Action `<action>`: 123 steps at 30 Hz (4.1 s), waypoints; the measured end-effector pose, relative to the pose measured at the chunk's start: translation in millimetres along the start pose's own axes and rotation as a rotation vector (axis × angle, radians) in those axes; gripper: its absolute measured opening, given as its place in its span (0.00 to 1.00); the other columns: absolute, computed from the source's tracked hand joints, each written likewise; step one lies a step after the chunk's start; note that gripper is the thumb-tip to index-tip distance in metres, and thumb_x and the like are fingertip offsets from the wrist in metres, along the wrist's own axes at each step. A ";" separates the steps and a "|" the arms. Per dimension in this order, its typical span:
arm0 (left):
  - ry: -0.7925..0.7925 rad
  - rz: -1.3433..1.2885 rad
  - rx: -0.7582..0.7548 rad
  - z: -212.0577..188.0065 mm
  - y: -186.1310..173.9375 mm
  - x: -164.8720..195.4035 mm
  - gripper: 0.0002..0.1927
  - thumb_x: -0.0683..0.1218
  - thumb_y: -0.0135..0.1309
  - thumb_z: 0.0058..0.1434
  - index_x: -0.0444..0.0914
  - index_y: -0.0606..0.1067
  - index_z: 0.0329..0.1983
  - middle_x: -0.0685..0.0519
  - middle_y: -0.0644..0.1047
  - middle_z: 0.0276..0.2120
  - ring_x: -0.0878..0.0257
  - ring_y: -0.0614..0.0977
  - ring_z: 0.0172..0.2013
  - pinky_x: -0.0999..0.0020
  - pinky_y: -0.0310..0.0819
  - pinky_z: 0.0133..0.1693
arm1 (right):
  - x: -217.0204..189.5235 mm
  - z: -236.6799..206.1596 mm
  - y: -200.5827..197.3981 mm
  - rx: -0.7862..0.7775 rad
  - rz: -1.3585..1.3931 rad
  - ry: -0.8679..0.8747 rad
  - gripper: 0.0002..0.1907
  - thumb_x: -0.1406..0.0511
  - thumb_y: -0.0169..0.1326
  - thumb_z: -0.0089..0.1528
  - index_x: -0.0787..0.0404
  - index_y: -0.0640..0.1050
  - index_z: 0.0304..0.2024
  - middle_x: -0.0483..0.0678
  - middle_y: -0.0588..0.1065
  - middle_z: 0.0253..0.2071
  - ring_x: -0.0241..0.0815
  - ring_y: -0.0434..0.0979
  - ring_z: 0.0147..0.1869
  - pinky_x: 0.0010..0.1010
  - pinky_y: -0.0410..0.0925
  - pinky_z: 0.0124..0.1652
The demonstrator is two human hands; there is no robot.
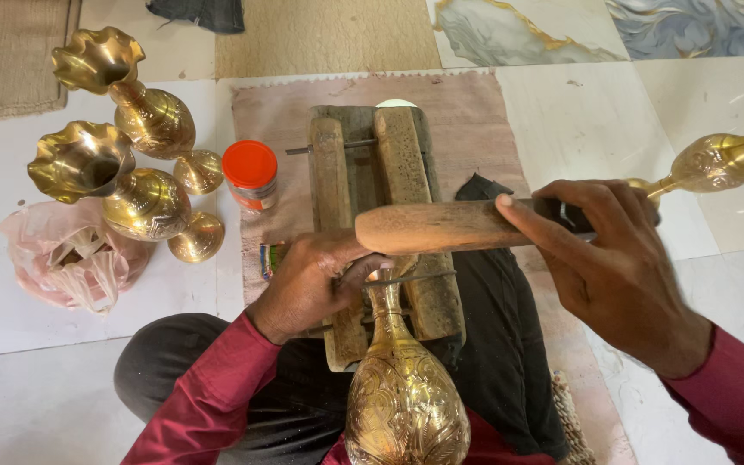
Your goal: The person sits on the floor and shapes the flared rim of an engraved brass vase, holding a small punch against the metal and striking it with a wooden mallet. The person rotates the vase on a wooden form between strikes, with finished brass vases and a jar of paste nearby on the floor.
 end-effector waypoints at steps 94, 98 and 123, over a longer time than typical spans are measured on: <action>-0.190 -0.186 0.495 -41.8 0.1 -13.7 0.11 0.33 0.63 0.60 0.34 0.79 0.45 0.49 0.84 0.38 0.63 0.87 0.39 0.70 0.83 0.42 | -69.0 54.2 -41.0 -0.024 -0.341 -0.280 0.37 0.73 0.57 0.56 0.45 0.73 0.69 0.49 0.72 0.50 0.46 0.71 0.51 0.45 0.64 0.54; -0.091 -0.135 0.489 -46.9 -3.7 -14.6 0.11 0.33 0.64 0.59 0.35 0.80 0.45 0.48 0.84 0.41 0.61 0.87 0.42 0.69 0.82 0.43 | -56.6 51.9 -41.9 -0.006 -0.160 -0.205 0.34 0.73 0.58 0.60 0.51 0.71 0.69 0.49 0.72 0.50 0.46 0.72 0.50 0.43 0.64 0.51; -0.119 -0.304 0.579 -65.0 15.9 -34.9 0.08 0.34 0.60 0.64 0.33 0.80 0.46 0.49 0.84 0.41 0.63 0.85 0.42 0.69 0.82 0.45 | -97.8 69.9 -25.1 -0.006 -0.360 -0.504 0.32 0.67 0.59 0.62 0.40 0.73 0.69 0.53 0.73 0.52 0.47 0.70 0.51 0.44 0.60 0.53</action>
Point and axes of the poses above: each hand's wrist, its own z-axis towards the middle knuckle, its own y-axis out of the palm, x = y × z, the point moved 9 cm from there along z, towards the middle knuckle
